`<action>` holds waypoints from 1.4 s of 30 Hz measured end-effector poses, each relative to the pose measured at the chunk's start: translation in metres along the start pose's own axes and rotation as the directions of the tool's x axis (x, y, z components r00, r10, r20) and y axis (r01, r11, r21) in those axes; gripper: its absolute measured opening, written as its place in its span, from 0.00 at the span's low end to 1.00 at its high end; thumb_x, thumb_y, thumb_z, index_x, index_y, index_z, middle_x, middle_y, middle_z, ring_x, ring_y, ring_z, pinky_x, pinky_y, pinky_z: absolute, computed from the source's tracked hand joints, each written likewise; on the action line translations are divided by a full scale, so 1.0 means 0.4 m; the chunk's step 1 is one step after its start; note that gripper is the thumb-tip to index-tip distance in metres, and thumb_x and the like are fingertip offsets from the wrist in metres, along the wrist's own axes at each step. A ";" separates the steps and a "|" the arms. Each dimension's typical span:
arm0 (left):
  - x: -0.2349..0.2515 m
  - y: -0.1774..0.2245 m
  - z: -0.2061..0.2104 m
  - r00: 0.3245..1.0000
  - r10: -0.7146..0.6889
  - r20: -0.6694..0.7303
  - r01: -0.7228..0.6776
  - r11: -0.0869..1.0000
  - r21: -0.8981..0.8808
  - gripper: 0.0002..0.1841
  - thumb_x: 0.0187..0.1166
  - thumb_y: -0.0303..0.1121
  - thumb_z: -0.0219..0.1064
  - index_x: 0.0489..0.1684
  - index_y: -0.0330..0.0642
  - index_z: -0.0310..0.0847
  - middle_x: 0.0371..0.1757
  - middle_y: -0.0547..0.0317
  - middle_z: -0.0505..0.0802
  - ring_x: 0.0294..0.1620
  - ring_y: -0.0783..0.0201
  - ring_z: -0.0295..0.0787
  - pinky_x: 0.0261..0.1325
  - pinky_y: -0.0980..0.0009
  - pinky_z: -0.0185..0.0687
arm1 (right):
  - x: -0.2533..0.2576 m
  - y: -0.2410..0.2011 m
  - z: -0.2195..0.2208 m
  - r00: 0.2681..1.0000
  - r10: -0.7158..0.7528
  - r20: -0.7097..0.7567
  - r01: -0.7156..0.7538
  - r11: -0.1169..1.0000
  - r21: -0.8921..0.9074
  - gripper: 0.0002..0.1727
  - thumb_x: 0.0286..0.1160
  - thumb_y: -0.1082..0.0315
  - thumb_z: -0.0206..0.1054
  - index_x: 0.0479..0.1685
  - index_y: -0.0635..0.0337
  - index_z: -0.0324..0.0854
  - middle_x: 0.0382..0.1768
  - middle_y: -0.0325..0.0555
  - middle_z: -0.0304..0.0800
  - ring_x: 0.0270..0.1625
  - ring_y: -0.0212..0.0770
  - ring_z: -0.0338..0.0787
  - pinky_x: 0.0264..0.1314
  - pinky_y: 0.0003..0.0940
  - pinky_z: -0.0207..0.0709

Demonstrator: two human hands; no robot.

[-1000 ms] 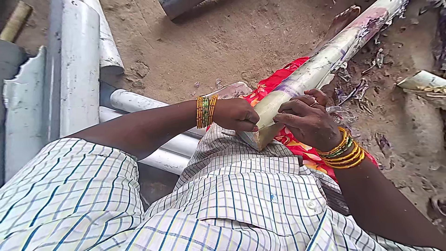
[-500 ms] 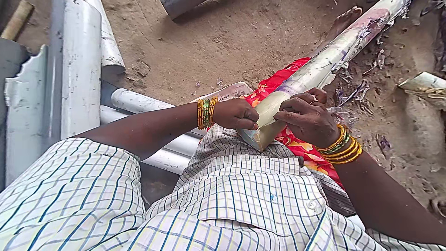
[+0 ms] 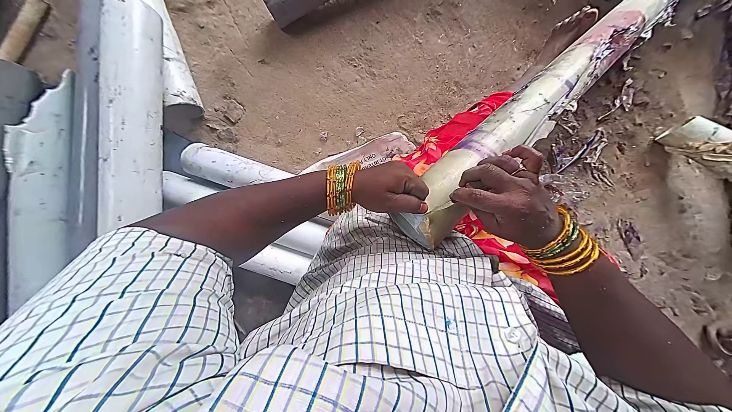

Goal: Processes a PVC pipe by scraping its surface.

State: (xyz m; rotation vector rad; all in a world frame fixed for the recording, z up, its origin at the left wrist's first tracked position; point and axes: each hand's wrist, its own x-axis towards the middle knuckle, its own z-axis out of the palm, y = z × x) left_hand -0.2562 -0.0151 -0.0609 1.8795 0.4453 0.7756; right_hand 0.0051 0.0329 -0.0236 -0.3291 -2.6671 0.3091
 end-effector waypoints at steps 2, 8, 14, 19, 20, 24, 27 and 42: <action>-0.001 -0.002 0.002 1.000 0.003 -0.009 -0.003 1.000 -0.019 0.19 0.78 0.28 0.59 0.10 0.39 0.73 0.13 0.68 0.74 0.16 0.83 0.66 0.21 0.81 0.55 | 0.004 -0.008 0.000 1.000 -0.009 -0.006 0.009 1.000 -0.010 0.14 0.80 0.69 0.58 0.38 0.49 0.92 0.37 0.48 0.89 0.50 0.49 0.86 0.70 0.57 0.58; -0.003 -0.008 0.006 0.999 0.006 -0.042 -0.007 1.000 -0.022 0.19 0.78 0.28 0.58 0.10 0.39 0.73 0.12 0.69 0.74 0.16 0.84 0.66 0.21 0.82 0.55 | 0.006 0.018 -0.012 1.000 -0.011 0.018 0.011 1.000 -0.020 0.14 0.77 0.71 0.58 0.37 0.50 0.92 0.37 0.48 0.90 0.49 0.50 0.86 0.67 0.58 0.59; -0.007 -0.015 0.013 0.997 0.003 -0.074 -0.010 0.995 -0.102 0.19 0.78 0.26 0.58 0.10 0.40 0.72 0.12 0.71 0.74 0.16 0.86 0.65 0.20 0.84 0.54 | 0.013 -0.002 -0.013 0.999 -0.034 0.021 0.035 0.999 -0.013 0.14 0.81 0.68 0.57 0.38 0.49 0.92 0.37 0.47 0.89 0.50 0.49 0.86 0.69 0.57 0.57; -0.009 -0.018 0.016 0.996 0.008 -0.092 -0.018 0.994 -0.110 0.19 0.78 0.26 0.58 0.10 0.40 0.72 0.12 0.71 0.73 0.16 0.86 0.65 0.20 0.84 0.54 | 0.002 0.023 -0.010 1.000 -0.028 0.010 0.028 0.998 -0.047 0.14 0.80 0.71 0.57 0.39 0.49 0.91 0.37 0.48 0.88 0.49 0.51 0.85 0.67 0.57 0.57; -0.009 -0.018 0.016 0.995 0.006 -0.098 -0.017 0.993 -0.114 0.19 0.78 0.26 0.58 0.09 0.40 0.71 0.12 0.72 0.73 0.16 0.86 0.65 0.20 0.84 0.54 | 0.003 0.026 -0.014 1.000 -0.022 0.006 0.023 0.998 -0.058 0.14 0.79 0.72 0.57 0.38 0.50 0.91 0.36 0.49 0.89 0.48 0.51 0.85 0.66 0.57 0.57; -0.007 -0.019 0.025 0.993 0.015 -0.121 -0.032 0.990 -0.139 0.19 0.79 0.25 0.58 0.10 0.40 0.72 0.12 0.72 0.73 0.16 0.87 0.65 0.20 0.85 0.55 | 0.018 -0.003 -0.015 1.000 -0.028 0.003 0.028 0.999 -0.047 0.14 0.79 0.70 0.58 0.37 0.50 0.92 0.36 0.47 0.89 0.49 0.50 0.85 0.68 0.56 0.57; -0.007 -0.020 0.031 0.991 0.021 -0.135 -0.039 0.990 -0.132 0.19 0.78 0.25 0.58 0.10 0.39 0.72 0.13 0.71 0.73 0.16 0.87 0.65 0.20 0.85 0.54 | 0.009 0.002 -0.007 0.999 -0.045 0.012 0.046 0.998 -0.032 0.14 0.79 0.70 0.58 0.37 0.49 0.91 0.35 0.48 0.88 0.48 0.49 0.85 0.67 0.56 0.57; -0.003 -0.009 0.048 0.986 -0.026 -0.163 -0.003 0.984 -0.175 0.18 0.79 0.24 0.58 0.11 0.41 0.72 0.13 0.72 0.74 0.17 0.87 0.67 0.21 0.86 0.57 | -0.007 0.015 -0.018 0.997 -0.068 0.044 0.069 0.998 -0.012 0.14 0.80 0.70 0.56 0.37 0.49 0.89 0.34 0.46 0.86 0.47 0.48 0.84 0.66 0.55 0.57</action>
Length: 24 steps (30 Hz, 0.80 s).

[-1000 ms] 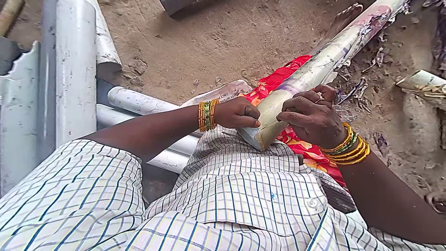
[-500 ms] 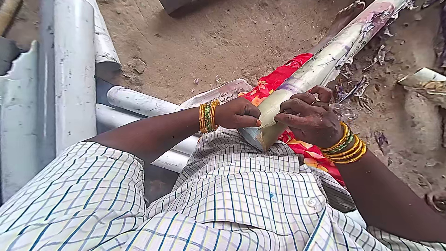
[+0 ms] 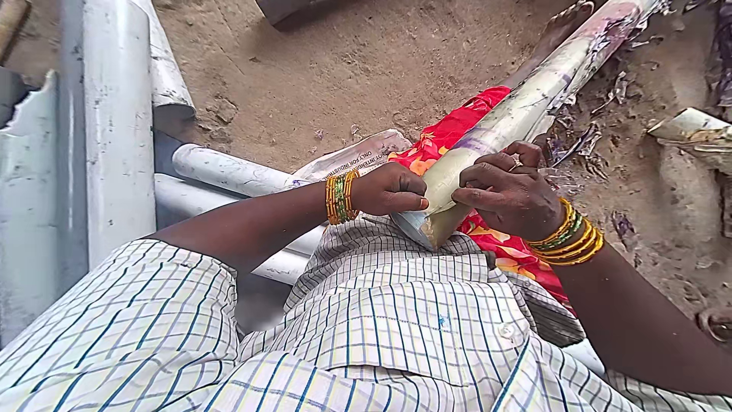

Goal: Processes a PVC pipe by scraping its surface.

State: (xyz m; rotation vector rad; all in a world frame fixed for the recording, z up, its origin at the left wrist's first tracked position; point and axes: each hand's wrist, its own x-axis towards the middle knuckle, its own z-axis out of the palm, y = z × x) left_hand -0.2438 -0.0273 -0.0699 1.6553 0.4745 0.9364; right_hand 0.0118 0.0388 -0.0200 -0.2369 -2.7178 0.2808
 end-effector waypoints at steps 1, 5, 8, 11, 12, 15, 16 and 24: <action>0.001 0.002 0.001 1.000 -0.007 -0.002 0.007 1.000 0.000 0.18 0.79 0.24 0.58 0.11 0.41 0.72 0.13 0.72 0.74 0.17 0.87 0.67 0.21 0.86 0.57 | 0.001 0.002 -0.004 1.000 -0.002 0.012 0.002 1.000 -0.003 0.14 0.80 0.70 0.56 0.38 0.49 0.89 0.35 0.46 0.86 0.47 0.49 0.84 0.66 0.55 0.57; 0.000 0.008 0.005 1.000 -0.013 -0.015 0.013 1.000 0.007 0.18 0.79 0.24 0.58 0.11 0.41 0.73 0.14 0.72 0.75 0.17 0.87 0.67 0.21 0.86 0.57 | -0.008 0.008 -0.011 1.000 -0.003 -0.002 0.003 1.000 -0.005 0.13 0.78 0.71 0.56 0.37 0.50 0.89 0.34 0.48 0.86 0.47 0.49 0.85 0.67 0.56 0.57; 0.003 0.010 0.006 1.000 -0.013 -0.011 0.013 0.999 0.030 0.18 0.79 0.25 0.58 0.11 0.40 0.73 0.14 0.72 0.75 0.18 0.87 0.67 0.22 0.86 0.57 | -0.023 0.019 -0.032 1.000 0.031 0.002 -0.031 0.998 -0.052 0.14 0.77 0.72 0.58 0.37 0.52 0.91 0.35 0.50 0.88 0.48 0.51 0.86 0.67 0.58 0.58; 0.007 0.014 0.009 1.000 0.004 -0.020 -0.003 0.999 0.053 0.18 0.78 0.24 0.59 0.11 0.39 0.74 0.14 0.71 0.75 0.18 0.87 0.67 0.22 0.86 0.57 | -0.021 0.007 -0.061 0.998 0.055 -0.004 -0.055 0.991 -0.123 0.12 0.80 0.71 0.58 0.39 0.52 0.90 0.37 0.50 0.88 0.50 0.52 0.85 0.68 0.58 0.57; 0.009 0.016 0.010 1.000 0.012 -0.020 -0.010 0.998 0.059 0.18 0.78 0.24 0.59 0.11 0.39 0.74 0.14 0.71 0.75 0.18 0.86 0.67 0.22 0.85 0.57 | -0.015 -0.006 -0.061 0.999 0.044 -0.028 -0.047 0.992 -0.118 0.13 0.80 0.70 0.58 0.38 0.51 0.90 0.37 0.49 0.88 0.50 0.50 0.85 0.69 0.56 0.57; 0.014 0.020 0.016 1.000 0.016 -0.006 -0.016 0.997 0.076 0.18 0.78 0.24 0.60 0.11 0.38 0.74 0.14 0.70 0.76 0.18 0.86 0.67 0.22 0.85 0.57 | -0.007 -0.035 -0.038 1.000 -0.004 -0.028 0.001 0.995 -0.100 0.14 0.83 0.69 0.56 0.38 0.47 0.90 0.37 0.46 0.86 0.53 0.48 0.81 0.73 0.52 0.52; 0.016 0.023 0.015 1.000 0.009 0.000 -0.009 0.996 0.087 0.18 0.78 0.24 0.59 0.11 0.38 0.74 0.14 0.69 0.75 0.17 0.85 0.67 0.22 0.85 0.56 | -0.012 -0.027 -0.030 1.000 -0.010 -0.019 0.008 0.994 -0.107 0.14 0.83 0.68 0.56 0.39 0.46 0.89 0.37 0.45 0.85 0.53 0.48 0.81 0.73 0.52 0.52; 0.018 0.020 0.017 1.000 0.021 0.001 -0.021 0.994 0.103 0.18 0.77 0.24 0.59 0.10 0.39 0.73 0.13 0.70 0.74 0.17 0.86 0.65 0.21 0.85 0.54 | -0.022 -0.029 -0.053 1.000 0.015 -0.027 -0.019 0.991 -0.133 0.14 0.81 0.70 0.57 0.38 0.48 0.90 0.38 0.48 0.88 0.54 0.49 0.83 0.71 0.53 0.55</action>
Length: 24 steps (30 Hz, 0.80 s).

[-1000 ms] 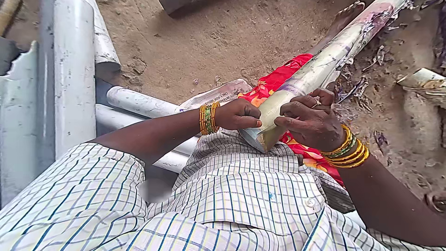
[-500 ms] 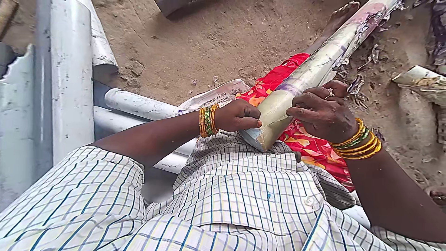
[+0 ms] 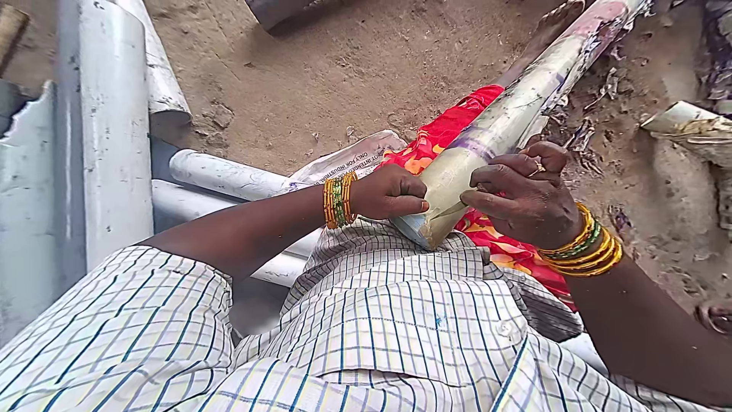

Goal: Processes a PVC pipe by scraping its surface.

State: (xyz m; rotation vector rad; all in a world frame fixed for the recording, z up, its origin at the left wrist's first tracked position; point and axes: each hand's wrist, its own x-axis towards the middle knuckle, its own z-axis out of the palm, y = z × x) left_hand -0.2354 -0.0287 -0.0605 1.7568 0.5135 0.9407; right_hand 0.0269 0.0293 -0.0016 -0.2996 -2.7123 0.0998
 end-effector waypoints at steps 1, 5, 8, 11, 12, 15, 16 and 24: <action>0.000 -0.002 0.002 1.000 0.007 -0.001 -0.007 1.000 0.002 0.18 0.77 0.24 0.59 0.10 0.38 0.73 0.13 0.70 0.74 0.17 0.85 0.65 0.21 0.85 0.55 | 0.001 -0.009 0.007 1.000 -0.019 0.016 0.019 1.000 0.001 0.14 0.81 0.70 0.56 0.39 0.47 0.90 0.39 0.47 0.87 0.55 0.49 0.82 0.73 0.53 0.53; -0.009 -0.002 -0.004 1.000 -0.023 0.000 0.023 0.999 0.032 0.19 0.79 0.26 0.58 0.11 0.40 0.72 0.14 0.70 0.74 0.17 0.85 0.65 0.22 0.84 0.55 | -0.024 0.028 0.023 0.999 0.035 0.012 -0.035 0.999 -0.030 0.14 0.80 0.72 0.57 0.38 0.50 0.90 0.38 0.50 0.87 0.50 0.52 0.83 0.68 0.54 0.56; -0.009 0.018 -0.028 0.990 -0.122 0.075 0.114 0.989 0.099 0.18 0.82 0.28 0.56 0.16 0.40 0.75 0.16 0.70 0.76 0.19 0.84 0.68 0.23 0.83 0.59 | -0.071 0.064 0.001 0.984 0.172 -0.044 -0.175 0.981 -0.079 0.13 0.84 0.70 0.56 0.41 0.54 0.89 0.41 0.54 0.91 0.52 0.56 0.86 0.68 0.55 0.60; 0.014 0.090 -0.047 0.919 -0.351 0.182 0.250 0.872 0.421 0.19 0.87 0.46 0.55 0.36 0.39 0.81 0.23 0.63 0.82 0.24 0.70 0.80 0.29 0.67 0.76 | -0.109 0.057 -0.010 0.916 0.340 -0.214 -0.338 0.940 0.047 0.16 0.92 0.63 0.53 0.44 0.62 0.85 0.44 0.58 0.90 0.57 0.51 0.85 0.72 0.45 0.64; 0.023 0.120 -0.039 0.888 -0.427 0.170 0.275 0.789 0.549 0.25 0.84 0.56 0.58 0.39 0.39 0.82 0.24 0.60 0.84 0.26 0.63 0.84 0.29 0.60 0.79 | -0.118 0.049 -0.012 0.890 0.383 -0.249 -0.374 0.924 0.083 0.18 0.93 0.60 0.53 0.45 0.64 0.84 0.45 0.59 0.89 0.59 0.50 0.85 0.72 0.42 0.66; 0.069 0.177 -0.012 0.750 -0.638 0.173 0.270 0.534 0.801 0.39 0.76 0.72 0.59 0.39 0.36 0.83 0.31 0.50 0.87 0.35 0.49 0.90 0.33 0.49 0.81 | -0.135 0.025 -0.009 0.834 0.470 -0.289 -0.436 0.882 0.177 0.19 0.93 0.61 0.54 0.46 0.71 0.82 0.47 0.63 0.88 0.60 0.46 0.85 0.69 0.34 0.72; 0.084 0.182 -0.009 0.714 -0.673 0.194 0.239 0.494 0.836 0.39 0.79 0.71 0.57 0.36 0.35 0.83 0.31 0.48 0.87 0.36 0.47 0.91 0.35 0.47 0.81 | -0.136 0.017 -0.007 0.821 0.491 -0.292 -0.446 0.870 0.209 0.19 0.93 0.62 0.54 0.47 0.72 0.82 0.48 0.64 0.88 0.61 0.45 0.86 0.68 0.32 0.74; 0.085 0.099 -0.032 0.856 -0.360 0.370 0.059 0.781 0.622 0.29 0.87 0.46 0.62 0.12 0.36 0.78 0.12 0.57 0.78 0.17 0.59 0.78 0.23 0.58 0.70 | -0.134 -0.054 0.011 0.824 0.502 -0.263 -0.423 0.854 0.305 0.17 0.91 0.64 0.54 0.46 0.71 0.83 0.46 0.58 0.88 0.59 0.38 0.86 0.66 0.27 0.76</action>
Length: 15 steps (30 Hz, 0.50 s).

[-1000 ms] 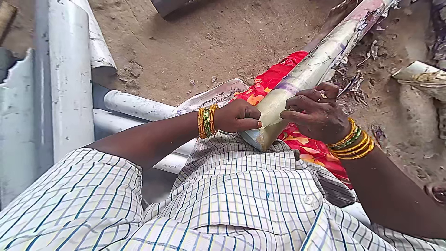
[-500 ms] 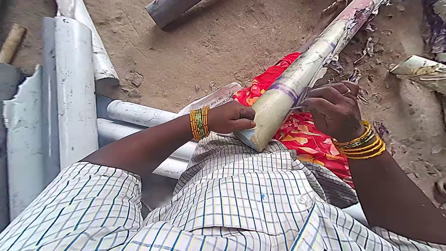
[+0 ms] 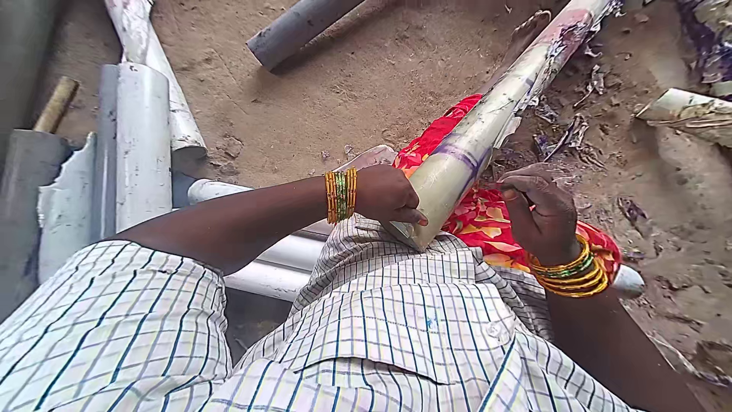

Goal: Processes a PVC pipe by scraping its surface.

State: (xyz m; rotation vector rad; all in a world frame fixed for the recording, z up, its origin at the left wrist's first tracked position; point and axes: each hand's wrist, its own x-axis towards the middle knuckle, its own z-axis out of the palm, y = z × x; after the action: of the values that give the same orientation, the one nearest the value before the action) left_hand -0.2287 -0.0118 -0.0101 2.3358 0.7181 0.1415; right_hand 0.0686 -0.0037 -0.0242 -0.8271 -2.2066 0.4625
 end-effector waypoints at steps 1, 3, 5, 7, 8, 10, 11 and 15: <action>0.002 -0.007 0.008 0.999 0.035 -0.042 -0.037 0.999 -0.036 0.28 0.85 0.44 0.63 0.10 0.36 0.77 0.11 0.58 0.77 0.15 0.61 0.76 0.22 0.60 0.68 | -0.010 -0.004 0.005 1.000 0.019 -0.009 -0.019 0.999 0.028 0.17 0.92 0.64 0.54 0.47 0.71 0.82 0.46 0.55 0.87 0.59 0.34 0.86 0.66 0.24 0.76; 0.009 -0.006 0.022 0.993 0.056 -0.107 -0.066 0.994 -0.087 0.27 0.84 0.41 0.63 0.09 0.37 0.76 0.10 0.59 0.76 0.14 0.65 0.74 0.20 0.64 0.65 | -0.034 -0.014 0.019 0.993 0.112 -0.045 -0.105 0.986 0.131 0.17 0.93 0.62 0.54 0.48 0.69 0.81 0.44 0.46 0.87 0.49 0.23 0.86 0.56 0.19 0.79; 0.023 0.015 0.030 0.991 0.046 -0.128 -0.057 0.995 -0.083 0.27 0.85 0.40 0.62 0.07 0.38 0.74 0.09 0.61 0.73 0.13 0.67 0.70 0.19 0.66 0.61 | -0.057 -0.034 0.041 0.956 0.289 -0.054 -0.261 0.920 0.294 0.15 0.95 0.60 0.51 0.49 0.60 0.79 0.36 0.30 0.83 0.32 0.15 0.78 0.37 0.14 0.74; 0.039 0.054 0.027 0.997 -0.004 -0.081 0.001 0.999 -0.040 0.28 0.87 0.41 0.61 0.08 0.38 0.73 0.10 0.60 0.72 0.13 0.65 0.70 0.19 0.64 0.60 | -0.074 -0.063 0.064 0.897 0.441 -0.017 -0.388 0.807 0.445 0.13 0.94 0.55 0.49 0.50 0.49 0.77 0.33 0.20 0.81 0.28 0.14 0.77 0.32 0.14 0.76; 0.049 0.073 0.024 0.998 -0.019 -0.054 0.019 1.000 -0.008 0.27 0.87 0.41 0.60 0.09 0.38 0.74 0.10 0.59 0.73 0.14 0.62 0.72 0.20 0.63 0.62 | -0.084 -0.079 0.074 0.882 0.471 0.006 -0.413 0.768 0.489 0.13 0.92 0.49 0.52 0.50 0.47 0.75 0.31 0.18 0.80 0.27 0.14 0.78 0.32 0.14 0.76; 0.065 0.103 0.019 0.999 -0.036 -0.013 0.036 0.998 0.046 0.26 0.88 0.41 0.59 0.12 0.37 0.78 0.13 0.56 0.77 0.17 0.58 0.78 0.21 0.59 0.67 | -0.104 -0.117 0.085 0.879 0.473 0.058 -0.425 0.724 0.543 0.19 0.80 0.41 0.66 0.48 0.45 0.73 0.29 0.17 0.76 0.28 0.12 0.75 0.30 0.12 0.73; 0.067 0.108 0.021 0.999 -0.035 -0.015 0.036 0.997 0.063 0.26 0.88 0.41 0.59 0.13 0.37 0.78 0.13 0.56 0.77 0.17 0.58 0.78 0.21 0.60 0.67 | -0.110 -0.139 0.087 0.875 0.478 0.081 -0.438 0.708 0.554 0.21 0.73 0.42 0.73 0.45 0.46 0.73 0.28 0.16 0.74 0.27 0.11 0.72 0.30 0.10 0.70; 0.050 0.073 0.045 0.986 0.026 -0.167 -0.032 0.999 -0.035 0.26 0.90 0.40 0.54 0.12 0.41 0.74 0.11 0.64 0.71 0.14 0.69 0.70 0.19 0.69 0.62 | -0.102 -0.191 0.077 0.794 0.601 0.087 -0.563 0.675 0.477 0.14 0.63 0.66 0.78 0.38 0.55 0.77 0.22 0.20 0.78 0.23 0.10 0.74 0.28 0.07 0.71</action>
State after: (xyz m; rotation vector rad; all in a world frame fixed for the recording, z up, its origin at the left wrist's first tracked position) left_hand -0.1931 -0.0297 -0.0070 2.3186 0.7558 0.3632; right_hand 0.0355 -0.0896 -0.0244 -1.2322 -1.5855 1.2189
